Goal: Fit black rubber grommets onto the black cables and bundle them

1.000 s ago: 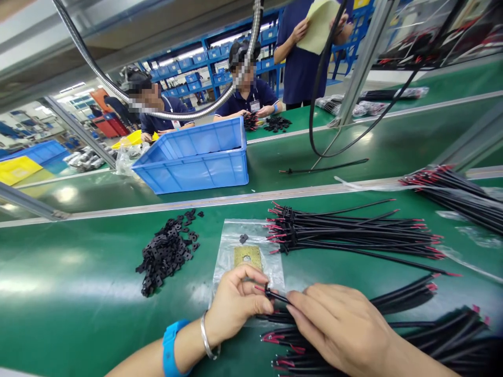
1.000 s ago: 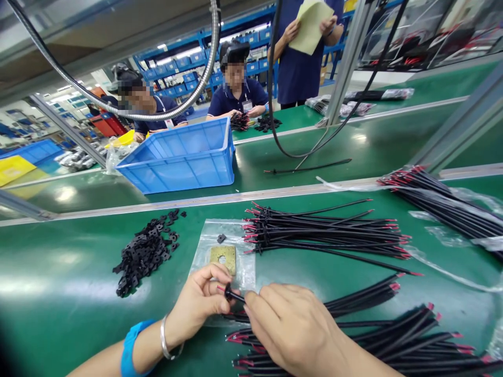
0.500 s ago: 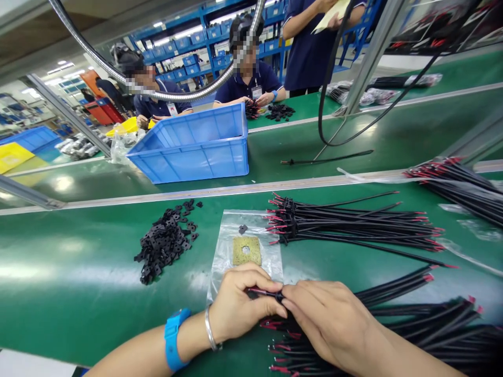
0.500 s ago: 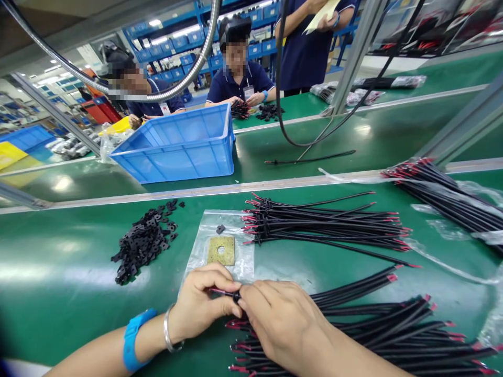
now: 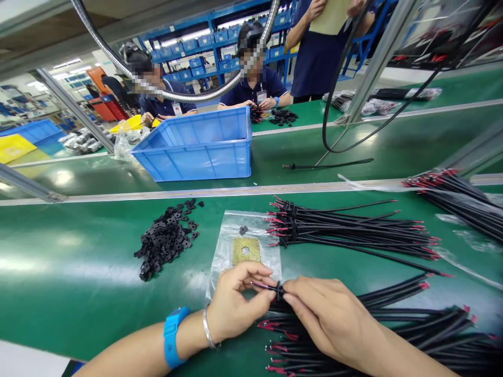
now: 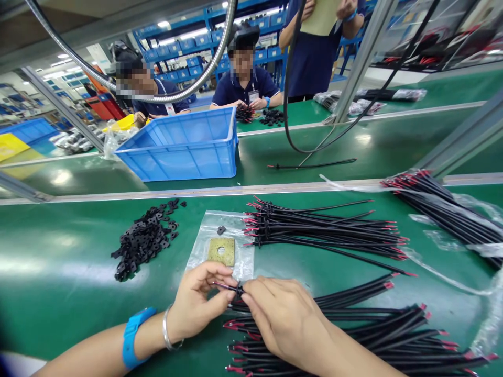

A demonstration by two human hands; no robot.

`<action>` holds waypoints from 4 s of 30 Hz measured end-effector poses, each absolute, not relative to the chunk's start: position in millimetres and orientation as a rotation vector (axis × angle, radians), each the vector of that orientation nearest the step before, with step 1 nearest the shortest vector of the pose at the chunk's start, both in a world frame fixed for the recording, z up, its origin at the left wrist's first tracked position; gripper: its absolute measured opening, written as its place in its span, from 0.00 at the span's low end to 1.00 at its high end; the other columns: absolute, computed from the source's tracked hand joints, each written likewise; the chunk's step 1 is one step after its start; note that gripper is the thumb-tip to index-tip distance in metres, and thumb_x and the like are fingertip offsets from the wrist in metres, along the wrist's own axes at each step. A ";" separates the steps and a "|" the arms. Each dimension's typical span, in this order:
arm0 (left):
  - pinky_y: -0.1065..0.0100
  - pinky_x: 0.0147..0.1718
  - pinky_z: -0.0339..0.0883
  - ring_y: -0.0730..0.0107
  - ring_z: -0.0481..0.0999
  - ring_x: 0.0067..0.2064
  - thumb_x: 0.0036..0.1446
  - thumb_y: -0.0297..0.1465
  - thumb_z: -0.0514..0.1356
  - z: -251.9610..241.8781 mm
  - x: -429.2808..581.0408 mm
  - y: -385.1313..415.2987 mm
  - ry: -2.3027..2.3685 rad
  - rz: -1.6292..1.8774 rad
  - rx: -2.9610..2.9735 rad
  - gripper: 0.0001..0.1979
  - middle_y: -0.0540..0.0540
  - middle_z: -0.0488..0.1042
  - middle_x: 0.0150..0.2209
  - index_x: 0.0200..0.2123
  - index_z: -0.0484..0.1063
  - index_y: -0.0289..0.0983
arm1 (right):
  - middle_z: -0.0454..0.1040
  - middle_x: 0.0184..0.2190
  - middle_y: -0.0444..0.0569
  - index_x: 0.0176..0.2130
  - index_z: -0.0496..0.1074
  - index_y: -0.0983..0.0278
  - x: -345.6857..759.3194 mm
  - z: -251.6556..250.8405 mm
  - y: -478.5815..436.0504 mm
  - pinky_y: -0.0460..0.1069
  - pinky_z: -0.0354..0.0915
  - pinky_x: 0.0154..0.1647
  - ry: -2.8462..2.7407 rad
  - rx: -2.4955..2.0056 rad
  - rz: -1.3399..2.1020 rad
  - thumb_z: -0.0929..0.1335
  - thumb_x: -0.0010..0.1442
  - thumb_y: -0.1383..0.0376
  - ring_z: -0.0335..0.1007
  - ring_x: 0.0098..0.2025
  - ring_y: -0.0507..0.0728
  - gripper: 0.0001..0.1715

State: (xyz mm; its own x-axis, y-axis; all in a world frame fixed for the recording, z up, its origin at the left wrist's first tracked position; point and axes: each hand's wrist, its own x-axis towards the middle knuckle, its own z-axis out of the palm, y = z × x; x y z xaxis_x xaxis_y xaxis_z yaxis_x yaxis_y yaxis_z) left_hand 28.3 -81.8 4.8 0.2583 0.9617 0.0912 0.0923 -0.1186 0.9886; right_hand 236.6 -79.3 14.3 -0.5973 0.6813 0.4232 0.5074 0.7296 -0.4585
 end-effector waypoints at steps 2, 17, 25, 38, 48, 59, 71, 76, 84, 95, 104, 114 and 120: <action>0.69 0.37 0.75 0.68 0.81 0.34 0.51 0.25 0.64 4.2 28.5 -81.6 1.065 1.053 1.563 0.12 0.44 0.81 0.35 0.41 0.72 0.36 | 0.71 0.26 0.45 0.40 0.68 0.65 235.6 13.2 -79.1 0.47 0.61 0.30 -2.345 -0.887 0.397 0.58 0.67 0.71 0.67 0.26 0.52 0.11; 0.49 0.61 0.57 0.56 0.63 0.62 0.61 0.31 0.56 10.4 -6.6 -24.3 1.307 0.831 2.237 0.21 0.39 0.64 0.62 0.57 0.65 0.40 | 0.78 0.33 0.51 0.46 0.74 0.66 283.5 36.9 -20.7 0.54 0.58 0.36 -2.194 -1.230 -0.447 0.61 0.65 0.72 0.66 0.36 0.59 0.15; 0.43 0.61 0.52 0.51 0.48 0.69 0.65 0.28 0.47 -11.8 -32.9 22.7 1.445 0.382 2.504 0.23 0.46 0.58 0.67 0.62 0.61 0.45 | 0.79 0.39 0.50 0.47 0.76 0.65 280.6 -1.4 12.9 0.51 0.64 0.37 -2.232 -1.287 -0.289 0.59 0.65 0.72 0.66 0.35 0.56 0.19; 0.56 0.53 0.62 0.58 0.71 0.51 0.64 0.34 0.52 -2.0 -17.2 40.6 1.533 0.475 2.486 0.17 0.40 0.76 0.49 0.51 0.73 0.37 | 0.76 0.34 0.46 0.40 0.74 0.62 281.8 28.8 -28.2 0.48 0.68 0.40 -2.322 -1.186 0.295 0.63 0.66 0.65 0.72 0.35 0.52 0.10; 0.62 0.42 0.66 0.61 0.75 0.38 0.58 0.29 0.57 5.3 -7.2 56.7 1.521 0.396 2.419 0.10 0.43 0.77 0.33 0.30 0.78 0.37 | 0.71 0.34 0.45 0.33 0.64 0.61 248.1 27.6 -67.7 0.49 0.62 0.39 -2.742 -1.231 0.920 0.67 0.56 0.70 0.67 0.37 0.56 0.06; 0.63 0.39 0.67 0.63 0.75 0.36 0.51 0.27 0.62 14.2 -10.8 48.8 1.463 0.558 2.225 0.01 0.47 0.76 0.31 0.30 0.73 0.37 | 0.66 0.30 0.42 0.35 0.57 0.59 259.6 49.1 -64.8 0.48 0.57 0.32 -2.570 -1.190 0.887 0.60 0.64 0.66 0.61 0.30 0.53 0.05; 0.71 0.29 0.67 0.76 0.71 0.28 0.46 0.29 0.67 12.3 -14.0 -26.2 1.194 0.780 1.514 0.18 0.47 0.75 0.33 0.44 0.77 0.35 | 0.63 0.26 0.40 0.33 0.58 0.60 259.2 39.9 -56.0 0.47 0.54 0.28 -2.376 -1.142 0.751 0.60 0.65 0.65 0.56 0.26 0.51 0.07; 0.68 0.32 0.71 0.70 0.78 0.32 0.60 0.34 0.58 2.4 -13.2 -31.8 1.201 0.796 1.464 0.16 0.43 0.80 0.38 0.50 0.71 0.37 | 0.65 0.28 0.42 0.34 0.60 0.60 258.3 34.7 -54.6 0.47 0.55 0.29 -2.399 -1.143 0.729 0.60 0.64 0.65 0.58 0.27 0.51 0.05; 0.61 0.42 0.68 0.63 0.77 0.41 0.59 0.31 0.60 -2.1 -9.8 -31.6 1.286 0.836 2.464 0.06 0.45 0.80 0.39 0.36 0.77 0.40 | 0.67 0.29 0.43 0.35 0.61 0.61 257.8 29.5 -52.9 0.47 0.57 0.29 -2.400 -1.126 0.698 0.61 0.65 0.65 0.60 0.27 0.51 0.04; 0.56 0.44 0.65 0.59 0.74 0.44 0.60 0.28 0.56 7.3 8.2 -41.0 1.292 0.696 2.326 0.06 0.42 0.78 0.41 0.31 0.70 0.38 | 0.69 0.30 0.44 0.37 0.65 0.61 250.3 24.8 -56.4 0.46 0.60 0.29 -2.365 -1.077 0.608 0.61 0.64 0.67 0.64 0.28 0.51 0.04; 0.67 0.36 0.73 0.68 0.80 0.36 0.52 0.39 0.67 14.9 19.6 -58.8 0.993 0.957 0.829 0.16 0.43 0.78 0.39 0.29 0.65 0.35 | 0.69 0.27 0.45 0.38 0.69 0.64 243.5 11.2 -63.0 0.47 0.60 0.29 -2.206 -0.952 0.336 0.62 0.64 0.69 0.65 0.28 0.52 0.06; 0.68 0.41 0.74 0.67 0.80 0.42 0.49 0.35 0.70 16.8 16.5 -61.0 0.880 0.906 0.720 0.16 0.44 0.78 0.41 0.32 0.67 0.35 | 0.72 0.28 0.47 0.36 0.71 0.64 244.2 11.9 -61.8 0.46 0.63 0.30 -2.201 -0.961 0.163 0.63 0.63 0.70 0.69 0.29 0.52 0.08; 0.69 0.40 0.73 0.69 0.80 0.38 0.44 0.33 0.73 8.6 17.8 -61.8 0.870 0.941 0.767 0.19 0.46 0.78 0.39 0.34 0.67 0.36 | 0.73 0.26 0.46 0.35 0.73 0.62 241.5 18.2 -66.5 0.46 0.65 0.30 -2.225 -0.896 0.064 0.62 0.64 0.70 0.70 0.27 0.52 0.10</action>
State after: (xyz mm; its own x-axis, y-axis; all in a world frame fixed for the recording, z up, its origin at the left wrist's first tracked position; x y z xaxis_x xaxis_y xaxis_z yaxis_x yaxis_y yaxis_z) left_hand 17.8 -61.8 8.6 0.3206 0.9043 -0.2819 -0.3524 0.3901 0.8507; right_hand 241.5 -66.5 18.2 -0.4949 0.6194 0.6095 0.5836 0.7566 -0.2950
